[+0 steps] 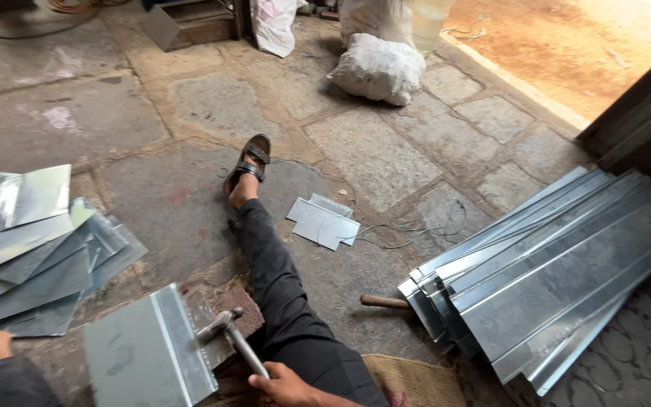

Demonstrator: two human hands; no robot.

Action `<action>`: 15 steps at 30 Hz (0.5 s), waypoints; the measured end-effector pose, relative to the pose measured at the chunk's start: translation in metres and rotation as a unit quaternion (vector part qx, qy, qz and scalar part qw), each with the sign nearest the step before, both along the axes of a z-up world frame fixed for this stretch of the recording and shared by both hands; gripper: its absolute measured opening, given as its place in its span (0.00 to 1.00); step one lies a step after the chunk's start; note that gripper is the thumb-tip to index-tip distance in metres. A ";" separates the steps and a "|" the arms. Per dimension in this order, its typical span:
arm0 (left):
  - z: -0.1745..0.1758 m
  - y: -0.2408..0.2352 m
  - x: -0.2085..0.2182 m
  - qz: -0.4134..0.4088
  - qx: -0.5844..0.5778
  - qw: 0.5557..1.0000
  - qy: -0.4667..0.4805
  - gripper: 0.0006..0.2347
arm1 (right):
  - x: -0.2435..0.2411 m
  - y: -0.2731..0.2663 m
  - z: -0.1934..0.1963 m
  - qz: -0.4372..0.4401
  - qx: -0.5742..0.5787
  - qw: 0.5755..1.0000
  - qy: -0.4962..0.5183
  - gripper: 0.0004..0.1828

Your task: The person sits on the floor and hammers various rectangular metal sheets against a small block to flatten and shape them, moving finished sheets into a pile.

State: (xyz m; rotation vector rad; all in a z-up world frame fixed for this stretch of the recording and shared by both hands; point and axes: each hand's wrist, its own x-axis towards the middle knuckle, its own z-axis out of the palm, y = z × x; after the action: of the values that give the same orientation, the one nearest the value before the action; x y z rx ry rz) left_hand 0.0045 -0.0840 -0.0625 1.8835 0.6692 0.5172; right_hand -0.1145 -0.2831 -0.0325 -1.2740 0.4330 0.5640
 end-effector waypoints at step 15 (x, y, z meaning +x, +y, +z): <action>-0.002 0.049 -0.087 -0.003 -0.052 0.997 0.051 0.25 | -0.005 -0.009 0.074 0.014 -0.089 0.995 0.032 0.19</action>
State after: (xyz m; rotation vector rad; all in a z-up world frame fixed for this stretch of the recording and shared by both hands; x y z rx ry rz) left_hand -0.0824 -0.0353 -0.0645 1.8221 0.7443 0.3763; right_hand -0.1195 -0.2918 0.0417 -1.4374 0.5301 0.6013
